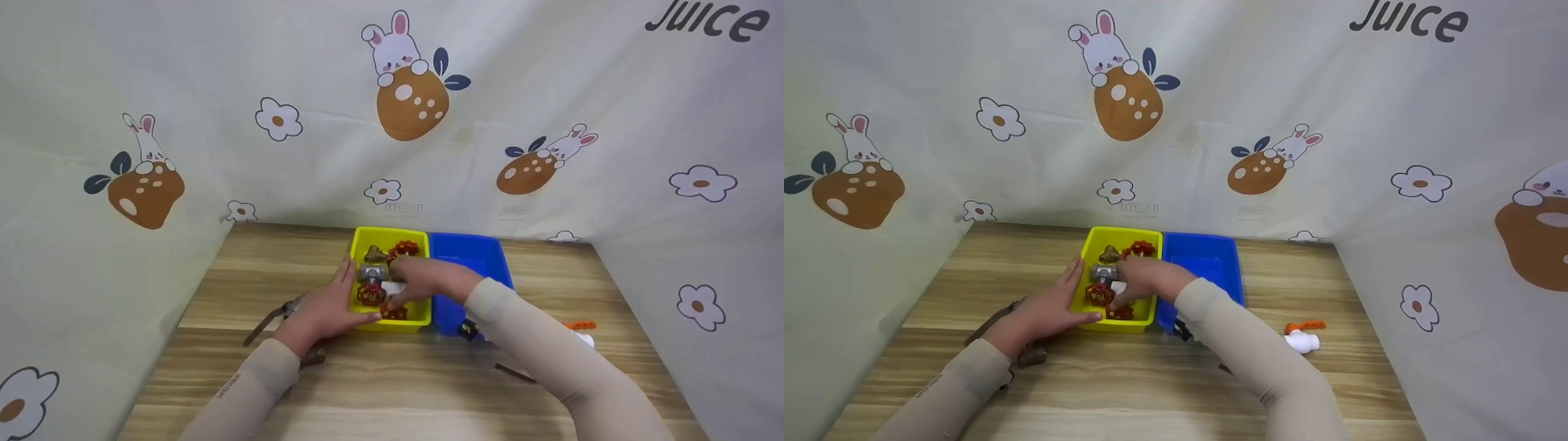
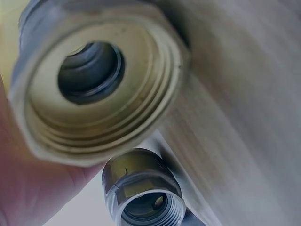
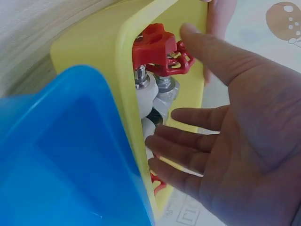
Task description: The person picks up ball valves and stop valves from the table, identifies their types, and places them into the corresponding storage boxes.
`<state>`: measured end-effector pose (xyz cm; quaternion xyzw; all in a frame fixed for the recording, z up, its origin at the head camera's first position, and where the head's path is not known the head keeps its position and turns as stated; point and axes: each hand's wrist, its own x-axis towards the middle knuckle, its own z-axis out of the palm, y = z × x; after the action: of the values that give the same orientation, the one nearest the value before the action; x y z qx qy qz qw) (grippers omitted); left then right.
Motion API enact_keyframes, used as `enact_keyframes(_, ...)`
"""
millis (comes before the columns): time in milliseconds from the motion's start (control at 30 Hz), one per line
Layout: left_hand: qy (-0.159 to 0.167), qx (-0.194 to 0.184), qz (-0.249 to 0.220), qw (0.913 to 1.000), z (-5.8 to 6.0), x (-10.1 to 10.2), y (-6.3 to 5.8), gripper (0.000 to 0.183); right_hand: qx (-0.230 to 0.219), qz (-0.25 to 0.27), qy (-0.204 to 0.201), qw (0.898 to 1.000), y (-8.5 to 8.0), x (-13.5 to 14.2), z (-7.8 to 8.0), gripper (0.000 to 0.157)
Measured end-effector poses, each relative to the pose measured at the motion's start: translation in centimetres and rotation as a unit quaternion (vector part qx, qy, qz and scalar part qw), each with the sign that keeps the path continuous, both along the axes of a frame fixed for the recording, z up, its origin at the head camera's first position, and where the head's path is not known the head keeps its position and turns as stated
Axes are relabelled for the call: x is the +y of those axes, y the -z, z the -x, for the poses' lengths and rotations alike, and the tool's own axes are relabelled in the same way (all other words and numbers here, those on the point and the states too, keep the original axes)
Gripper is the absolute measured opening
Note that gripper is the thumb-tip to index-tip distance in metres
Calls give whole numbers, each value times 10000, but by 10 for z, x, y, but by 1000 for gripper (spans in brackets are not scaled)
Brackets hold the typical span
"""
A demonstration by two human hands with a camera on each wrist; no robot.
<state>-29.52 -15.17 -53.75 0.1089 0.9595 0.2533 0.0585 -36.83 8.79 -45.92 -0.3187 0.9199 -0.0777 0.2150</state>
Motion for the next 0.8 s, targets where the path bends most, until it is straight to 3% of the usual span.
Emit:
enact_keyframes(133, -60, -47, -70, 9999, -1, 1, -1, 143, 208, 267, -168, 9993, -6, 17, -3, 75)
enact_keyframes(500, 44, 38, 7, 10000, 0, 2, 4, 141, 942, 1254, -107, 9876, -30, 91, -21, 51)
enact_keyframes(800, 75, 17, 81, 9999, -1, -1, 2, 141, 839, 1655, 503, 9813, -32, 159, -30, 49)
